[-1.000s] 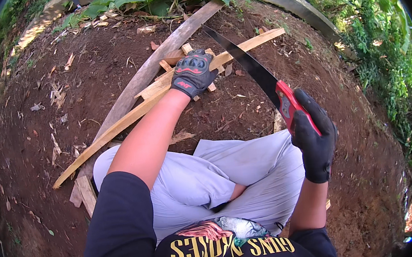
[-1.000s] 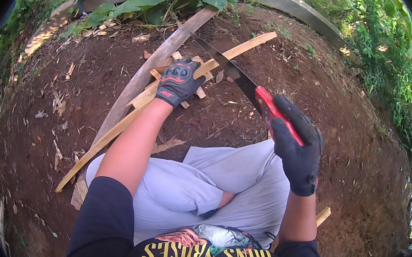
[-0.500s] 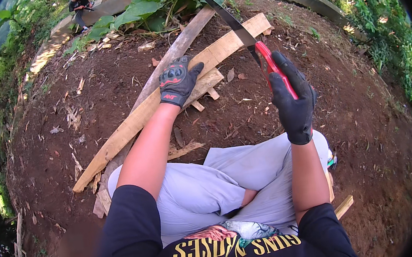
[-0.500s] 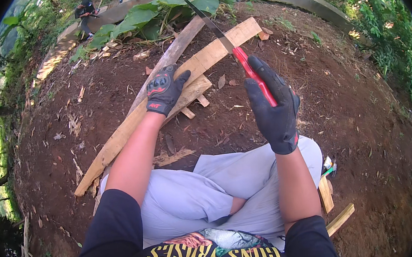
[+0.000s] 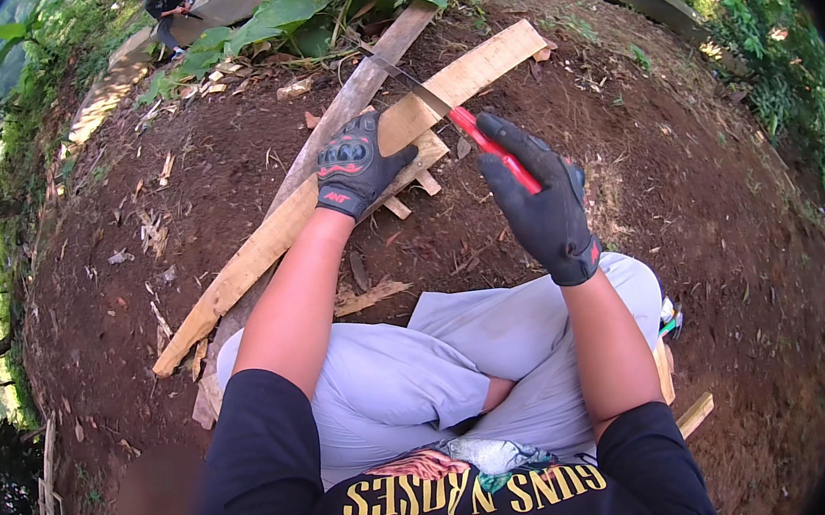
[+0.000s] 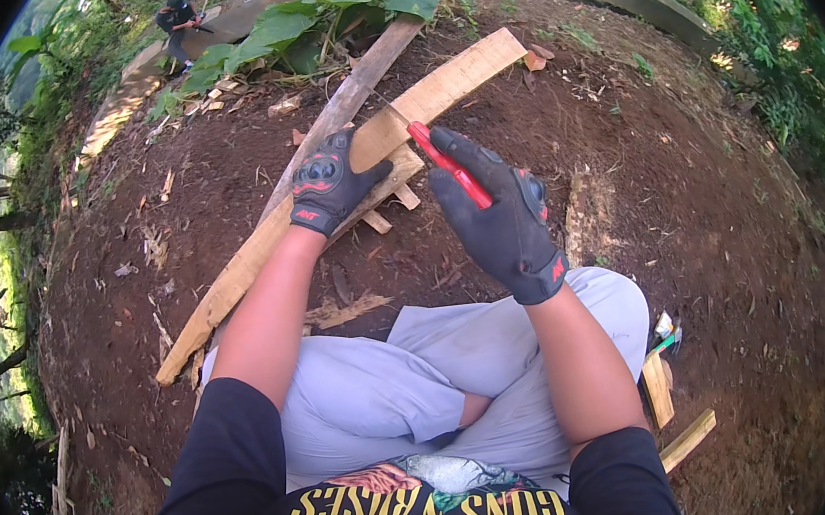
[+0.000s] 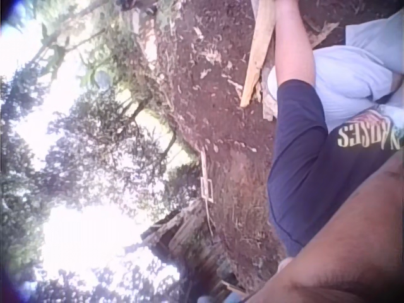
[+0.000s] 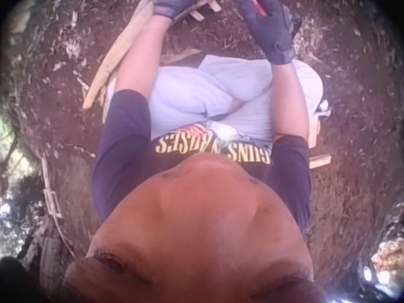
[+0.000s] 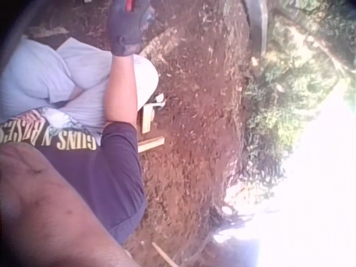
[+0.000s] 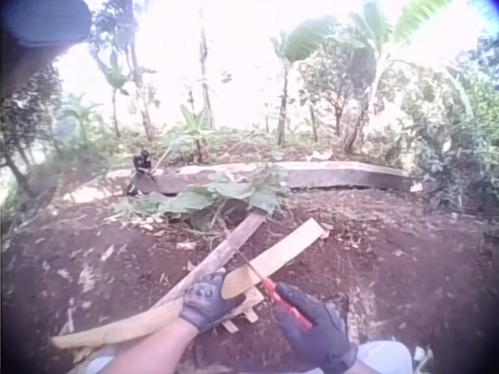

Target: The person sits cross-legged on the ground and uses a hand saw to cut a long piece of wood resting on a support. They hold the wood steady with one hand while sawing with the other, creating smaller pieces.

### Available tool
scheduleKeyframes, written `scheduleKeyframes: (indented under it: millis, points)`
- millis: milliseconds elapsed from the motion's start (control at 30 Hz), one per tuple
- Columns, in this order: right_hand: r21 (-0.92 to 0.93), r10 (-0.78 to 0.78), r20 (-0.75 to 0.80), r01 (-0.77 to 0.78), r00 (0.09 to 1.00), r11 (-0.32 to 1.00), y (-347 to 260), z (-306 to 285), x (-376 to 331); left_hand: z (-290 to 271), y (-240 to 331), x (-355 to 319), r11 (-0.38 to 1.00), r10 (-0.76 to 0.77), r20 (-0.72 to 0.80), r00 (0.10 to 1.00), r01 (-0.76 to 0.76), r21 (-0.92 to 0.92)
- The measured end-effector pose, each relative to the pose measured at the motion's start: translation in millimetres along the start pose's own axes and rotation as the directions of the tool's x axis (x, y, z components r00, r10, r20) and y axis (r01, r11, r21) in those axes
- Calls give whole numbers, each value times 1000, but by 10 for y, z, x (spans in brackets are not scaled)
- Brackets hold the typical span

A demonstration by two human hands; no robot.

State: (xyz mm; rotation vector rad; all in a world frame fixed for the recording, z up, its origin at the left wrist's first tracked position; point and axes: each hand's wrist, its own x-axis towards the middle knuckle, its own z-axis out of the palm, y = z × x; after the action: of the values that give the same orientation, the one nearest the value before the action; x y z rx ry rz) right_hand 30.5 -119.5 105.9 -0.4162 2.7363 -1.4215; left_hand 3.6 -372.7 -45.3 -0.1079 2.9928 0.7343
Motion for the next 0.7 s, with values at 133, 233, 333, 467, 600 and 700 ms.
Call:
scheduleKeyframes:
  millis: [133,233,333,467,600,700]
  points:
    - [-5,80,-2,-80,997,997,63,-21,23,-70,255,-71,999,17,116,993,-22,42]
    - [-15,52,-4,-52,999,999,98,3,38,-139,260,-40,1000,4,147,989,-8,20]
    - [-15,45,-1,-45,999,999,70,44,39,53,122,-103,997,71,1,997,-71,-5]
    - [-51,61,-4,-61,998,997,66,61,-33,91,96,-93,996,80,-8,997,-80,-41]
    - [-104,49,26,-46,998,993,63,-51,-303,52,107,-95,998,50,33,998,-48,-42]
    - [-178,116,57,-105,992,979,-207,-269,-591,-5,114,-138,997,41,22,999,-40,-65]
